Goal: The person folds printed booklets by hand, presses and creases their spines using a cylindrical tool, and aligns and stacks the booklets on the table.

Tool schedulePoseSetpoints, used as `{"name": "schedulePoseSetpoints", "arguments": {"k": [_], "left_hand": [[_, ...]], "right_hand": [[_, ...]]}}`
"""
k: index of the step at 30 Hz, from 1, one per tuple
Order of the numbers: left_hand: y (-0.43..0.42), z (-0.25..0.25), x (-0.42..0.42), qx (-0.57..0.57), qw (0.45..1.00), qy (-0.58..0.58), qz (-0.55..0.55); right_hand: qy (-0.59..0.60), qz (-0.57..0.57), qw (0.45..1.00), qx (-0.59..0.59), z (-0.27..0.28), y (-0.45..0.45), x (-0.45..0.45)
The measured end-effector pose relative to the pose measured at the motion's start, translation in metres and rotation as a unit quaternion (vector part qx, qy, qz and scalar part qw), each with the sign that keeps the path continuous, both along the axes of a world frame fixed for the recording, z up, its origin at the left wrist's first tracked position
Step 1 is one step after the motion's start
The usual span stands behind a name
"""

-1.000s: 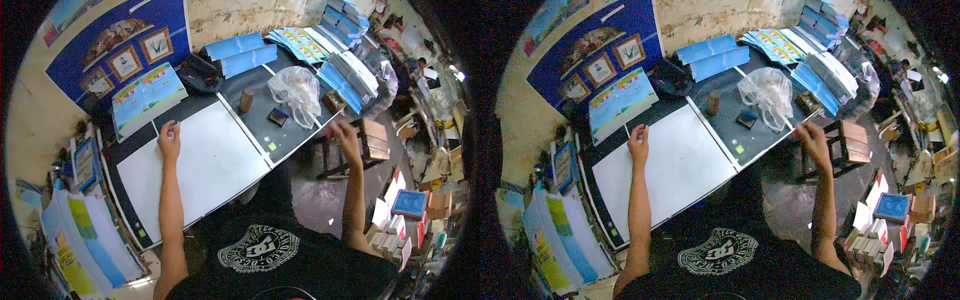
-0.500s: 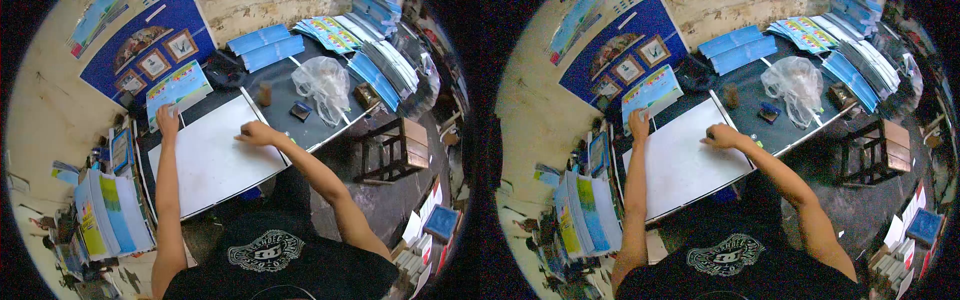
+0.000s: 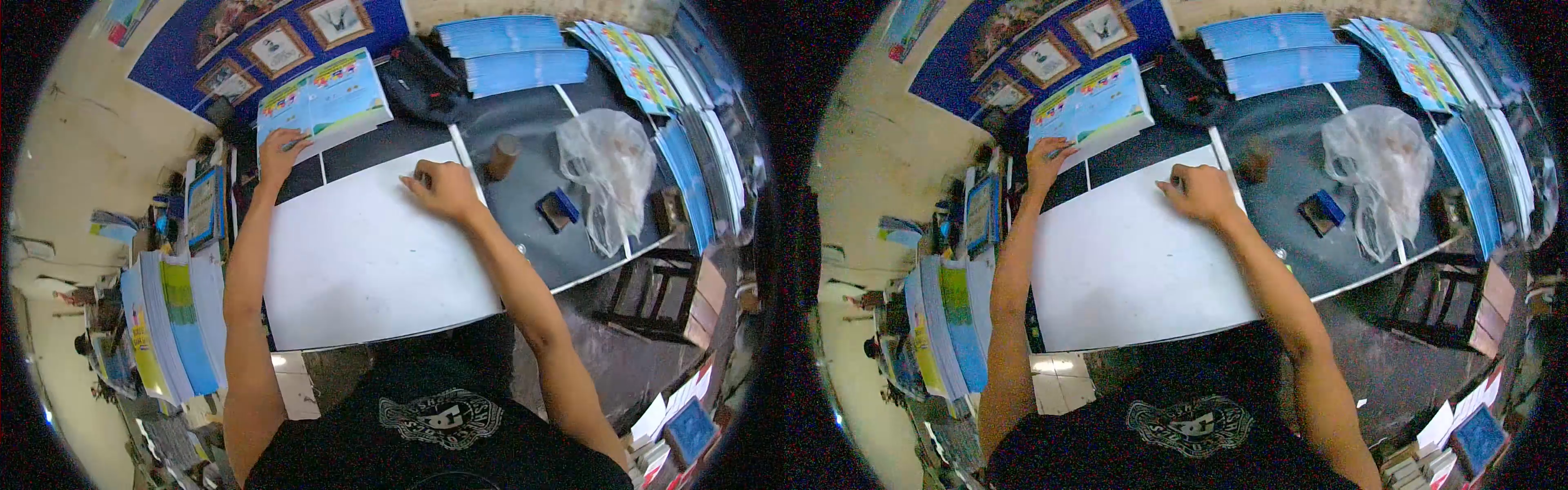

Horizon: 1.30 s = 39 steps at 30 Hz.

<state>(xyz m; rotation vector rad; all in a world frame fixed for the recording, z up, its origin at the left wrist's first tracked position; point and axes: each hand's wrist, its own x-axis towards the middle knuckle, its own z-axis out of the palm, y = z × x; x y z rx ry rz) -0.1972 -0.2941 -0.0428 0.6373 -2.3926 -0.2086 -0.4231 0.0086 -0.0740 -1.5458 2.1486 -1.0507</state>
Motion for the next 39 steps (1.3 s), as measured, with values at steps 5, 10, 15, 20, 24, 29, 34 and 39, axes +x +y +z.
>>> {"name": "schedulePoseSetpoints", "arguments": {"k": [5, 10, 15, 20, 24, 29, 34, 39], "left_hand": [[-0.012, 0.01, 0.0, 0.039, 0.997, -0.057, -0.02], [-0.018, 0.011, 0.0, 0.061, 0.996, -0.056, -0.035], [-0.023, 0.01, 0.0, 0.087, 0.993, -0.066, -0.053], [-0.023, 0.014, 0.0, 0.131, 0.988, -0.068, -0.053], [-0.025, 0.013, 0.0, 0.133, 0.987, -0.077, -0.052], [-0.026, 0.014, 0.001, 0.143, 0.986, -0.078, -0.047], [-0.001, 0.018, -0.001, 0.018, 0.997, -0.08, -0.002], [-0.016, 0.03, -0.004, -0.119, 0.992, 0.0, -0.04]], "right_hand": [[-0.054, -0.011, 0.998, -0.03, 0.003, 0.0, 0.001], [-0.082, 0.0, 0.996, -0.045, 0.002, -0.002, -0.003], [-0.07, 0.001, 0.997, -0.036, 0.004, 0.001, -0.004], [-0.082, 0.001, 0.996, -0.042, 0.002, 0.001, -0.003], [-0.092, 0.0, 0.995, -0.031, 0.001, 0.003, -0.005], [-0.089, -0.017, 0.995, -0.034, 0.005, 0.003, 0.0], [-0.089, -0.016, 0.995, -0.044, -0.002, -0.001, -0.005], [-0.069, -0.035, 0.993, -0.092, -0.008, -0.001, -0.004]]}}
